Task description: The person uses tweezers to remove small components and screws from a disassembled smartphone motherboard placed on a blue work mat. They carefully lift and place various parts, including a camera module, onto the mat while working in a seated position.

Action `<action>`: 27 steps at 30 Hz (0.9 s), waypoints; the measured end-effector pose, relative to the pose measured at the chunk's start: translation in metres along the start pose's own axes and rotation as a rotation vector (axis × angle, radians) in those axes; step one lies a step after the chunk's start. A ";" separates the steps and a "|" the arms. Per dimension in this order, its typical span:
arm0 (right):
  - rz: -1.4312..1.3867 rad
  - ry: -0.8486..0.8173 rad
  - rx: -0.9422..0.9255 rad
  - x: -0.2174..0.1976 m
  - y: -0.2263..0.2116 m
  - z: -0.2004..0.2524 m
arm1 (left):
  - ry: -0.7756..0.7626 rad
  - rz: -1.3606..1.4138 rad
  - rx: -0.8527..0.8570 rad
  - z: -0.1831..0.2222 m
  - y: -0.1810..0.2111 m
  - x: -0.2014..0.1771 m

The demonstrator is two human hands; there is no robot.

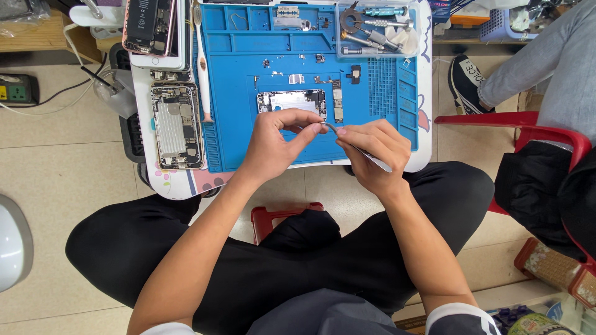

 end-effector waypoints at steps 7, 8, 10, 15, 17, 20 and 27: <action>-0.030 -0.030 0.015 0.014 -0.003 0.006 | 0.007 -0.043 -0.033 0.006 -0.012 -0.013; -0.022 -0.038 0.025 0.016 -0.003 0.007 | -0.005 -0.069 -0.040 0.007 -0.011 -0.015; -0.017 -0.050 0.034 0.021 -0.004 0.010 | -0.012 -0.096 -0.048 0.008 -0.011 -0.020; -0.053 -0.062 0.138 0.036 0.002 0.018 | -0.013 -0.174 -0.044 0.009 -0.013 -0.033; -0.102 -0.068 0.211 0.044 0.012 0.027 | 0.014 -0.355 0.026 0.006 -0.011 -0.043; -0.172 -0.124 0.374 0.062 0.022 0.043 | 0.054 -0.726 0.242 0.003 -0.011 -0.062; -0.268 -0.332 0.597 0.100 0.024 0.073 | 0.077 -0.963 0.408 0.000 -0.025 -0.070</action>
Point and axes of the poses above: each hand's wrist, its own z-axis away from the middle knuckle, its own x-axis out of the palm, y = z × x, the point moved 5 cm from there along -z, towards the middle knuckle, and after that the axes turned 11 degrees about y, right-handed, at the moved point
